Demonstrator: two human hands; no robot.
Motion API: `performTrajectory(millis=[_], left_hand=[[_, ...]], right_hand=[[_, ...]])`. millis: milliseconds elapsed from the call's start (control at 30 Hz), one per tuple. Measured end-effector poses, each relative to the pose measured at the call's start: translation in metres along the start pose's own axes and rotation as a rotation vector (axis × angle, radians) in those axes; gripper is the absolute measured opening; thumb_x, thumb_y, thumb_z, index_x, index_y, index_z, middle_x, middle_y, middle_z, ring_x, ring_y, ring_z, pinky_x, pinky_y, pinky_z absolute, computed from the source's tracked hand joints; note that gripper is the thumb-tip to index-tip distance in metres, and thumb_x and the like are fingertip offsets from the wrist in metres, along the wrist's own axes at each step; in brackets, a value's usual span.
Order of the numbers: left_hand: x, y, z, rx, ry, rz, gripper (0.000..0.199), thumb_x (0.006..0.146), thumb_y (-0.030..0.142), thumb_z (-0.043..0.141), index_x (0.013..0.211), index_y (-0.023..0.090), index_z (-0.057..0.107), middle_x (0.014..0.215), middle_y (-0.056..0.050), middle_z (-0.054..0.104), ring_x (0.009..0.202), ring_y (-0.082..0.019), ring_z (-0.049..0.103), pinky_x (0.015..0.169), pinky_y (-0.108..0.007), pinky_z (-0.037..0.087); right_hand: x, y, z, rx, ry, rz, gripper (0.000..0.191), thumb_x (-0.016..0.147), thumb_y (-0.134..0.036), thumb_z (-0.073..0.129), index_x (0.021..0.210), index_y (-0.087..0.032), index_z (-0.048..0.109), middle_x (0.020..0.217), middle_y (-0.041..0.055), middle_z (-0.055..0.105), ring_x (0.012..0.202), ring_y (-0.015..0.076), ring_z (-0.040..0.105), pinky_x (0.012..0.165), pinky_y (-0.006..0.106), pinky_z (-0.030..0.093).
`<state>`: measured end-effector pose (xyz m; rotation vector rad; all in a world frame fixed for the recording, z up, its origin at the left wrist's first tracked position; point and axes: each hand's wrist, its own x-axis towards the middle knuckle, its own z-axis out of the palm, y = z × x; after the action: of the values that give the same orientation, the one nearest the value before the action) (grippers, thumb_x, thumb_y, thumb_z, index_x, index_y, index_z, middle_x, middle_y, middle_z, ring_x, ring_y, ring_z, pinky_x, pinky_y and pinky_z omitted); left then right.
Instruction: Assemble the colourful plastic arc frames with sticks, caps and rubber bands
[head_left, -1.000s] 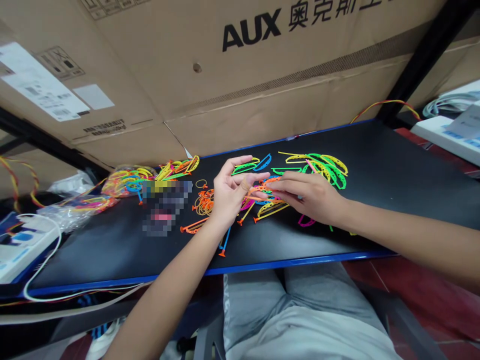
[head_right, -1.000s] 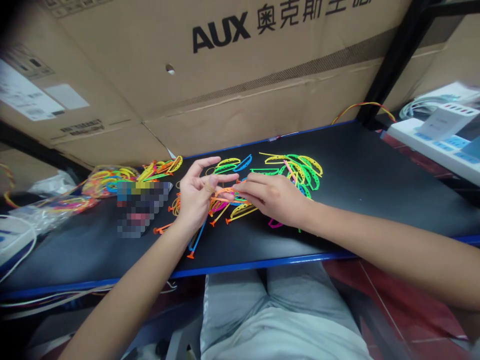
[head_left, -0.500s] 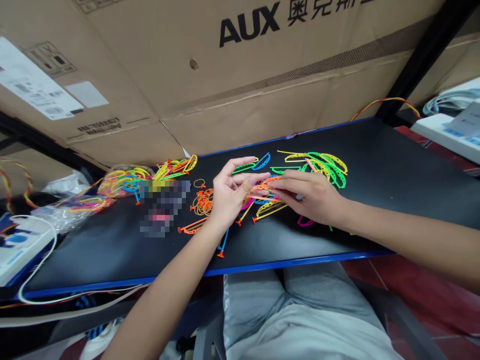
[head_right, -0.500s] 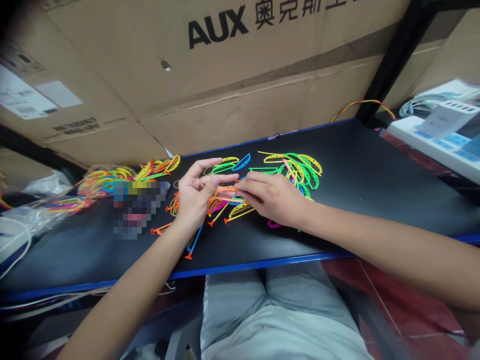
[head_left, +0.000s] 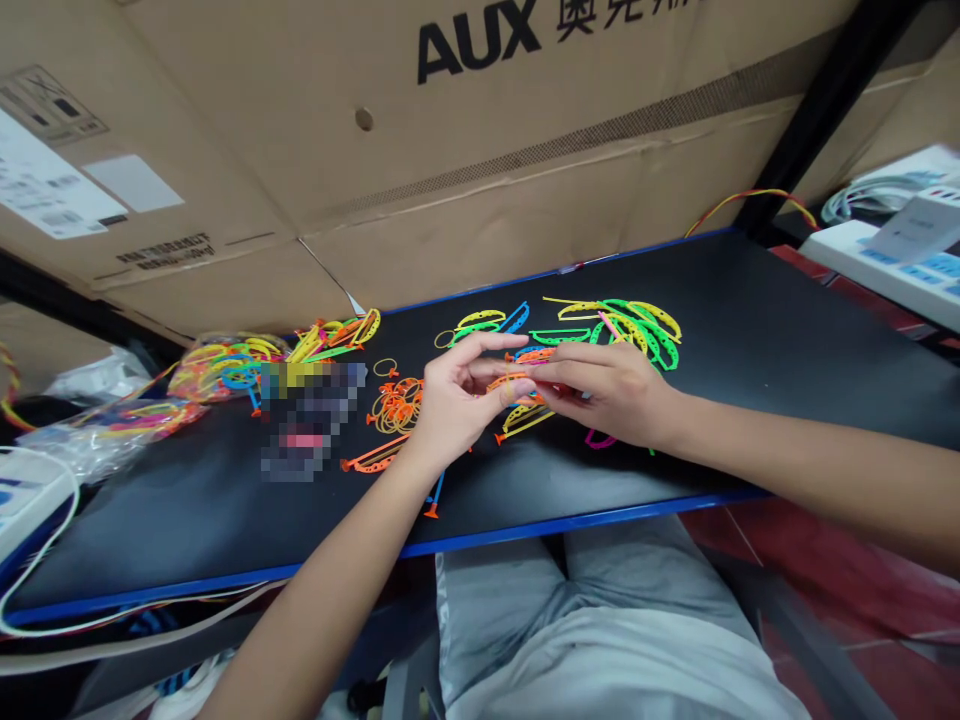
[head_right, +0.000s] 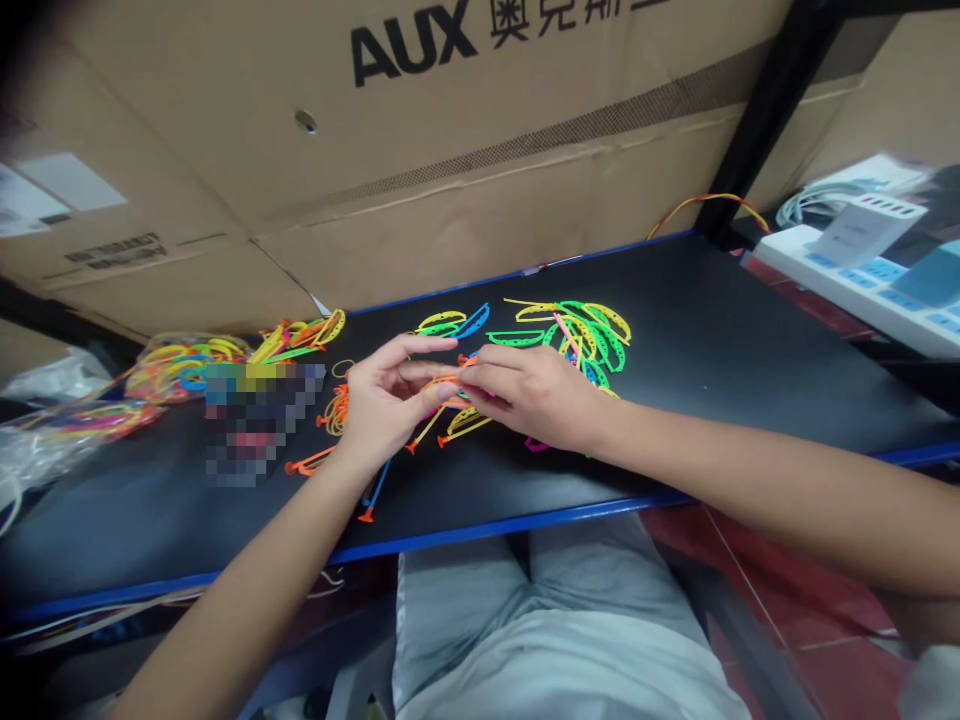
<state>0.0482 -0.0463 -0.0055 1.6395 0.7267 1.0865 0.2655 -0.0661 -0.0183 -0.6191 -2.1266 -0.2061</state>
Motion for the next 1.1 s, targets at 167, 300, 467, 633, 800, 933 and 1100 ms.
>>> performTrajectory(millis=[167, 300, 467, 633, 800, 933, 1100], left_hand=[[0.0, -0.001, -0.003, 0.05, 0.012, 0.062, 0.053, 0.074, 0.041, 0.098, 0.118, 0.02, 0.076, 0.094, -0.008, 0.085, 0.084, -0.026, 0.085, 0.074, -0.029, 0.071], [-0.002, 0.003, -0.003, 0.084, -0.01, 0.071, 0.057, 0.069, 0.039, 0.101, 0.117, 0.018, 0.077, 0.095, -0.007, 0.086, 0.086, -0.026, 0.085, 0.076, -0.027, 0.071], [-0.007, 0.008, 0.0, 0.154, -0.008, 0.177, 0.054, 0.072, 0.037, 0.099, 0.118, 0.019, 0.077, 0.101, -0.007, 0.086, 0.088, -0.025, 0.085, 0.082, -0.031, 0.072], [-0.008, 0.008, -0.002, 0.221, 0.056, 0.33, 0.061, 0.069, 0.038, 0.1, 0.122, 0.02, 0.075, 0.107, -0.008, 0.085, 0.091, -0.025, 0.085, 0.083, -0.031, 0.072], [-0.008, 0.007, -0.003, 0.235, 0.063, 0.401, 0.063, 0.071, 0.038, 0.099, 0.124, 0.019, 0.073, 0.111, -0.009, 0.085, 0.093, -0.026, 0.084, 0.083, -0.03, 0.072], [-0.009, 0.01, -0.003, 0.232, 0.096, 0.437, 0.065, 0.07, 0.033, 0.101, 0.126, 0.019, 0.072, 0.113, -0.009, 0.084, 0.096, -0.027, 0.084, 0.083, -0.031, 0.073], [-0.01, 0.013, -0.004, 0.209, 0.085, 0.507, 0.068, 0.068, 0.026, 0.101, 0.129, 0.02, 0.071, 0.117, -0.009, 0.084, 0.095, -0.026, 0.084, 0.082, -0.031, 0.073]], right_hand=[[0.0, 0.004, -0.003, -0.034, 0.069, -0.008, 0.009, 0.103, -0.02, 0.066, 0.102, -0.018, 0.075, 0.082, 0.0019, 0.074, 0.066, 0.0113, 0.067, 0.056, 0.022, 0.05], [-0.001, 0.009, -0.007, -0.039, 0.118, -0.114, 0.008, 0.1, -0.019, 0.07, 0.108, -0.019, 0.073, 0.084, 0.0007, 0.076, 0.068, 0.011, 0.071, 0.061, 0.021, 0.055], [-0.001, 0.015, -0.012, -0.044, 0.109, -0.22, 0.013, 0.1, -0.017, 0.07, 0.113, -0.019, 0.07, 0.087, 0.0019, 0.079, 0.074, 0.0117, 0.075, 0.068, 0.021, 0.062], [-0.003, 0.016, -0.013, -0.063, 0.105, -0.219, 0.014, 0.1, -0.016, 0.07, 0.114, -0.021, 0.069, 0.084, 0.0014, 0.078, 0.071, 0.0115, 0.075, 0.067, 0.021, 0.062], [-0.005, 0.015, -0.013, -0.052, 0.131, -0.23, 0.018, 0.099, -0.017, 0.072, 0.116, -0.022, 0.069, 0.083, 0.0009, 0.077, 0.069, 0.0117, 0.075, 0.066, 0.021, 0.062], [-0.004, 0.015, -0.015, -0.069, 0.135, -0.249, 0.017, 0.1, -0.016, 0.071, 0.116, -0.021, 0.068, 0.083, 0.002, 0.077, 0.069, 0.0128, 0.075, 0.064, 0.023, 0.061], [-0.001, 0.012, -0.021, -0.03, 0.099, -0.293, 0.019, 0.1, -0.015, 0.07, 0.119, -0.017, 0.067, 0.083, 0.0042, 0.076, 0.069, 0.0142, 0.073, 0.062, 0.025, 0.059]])
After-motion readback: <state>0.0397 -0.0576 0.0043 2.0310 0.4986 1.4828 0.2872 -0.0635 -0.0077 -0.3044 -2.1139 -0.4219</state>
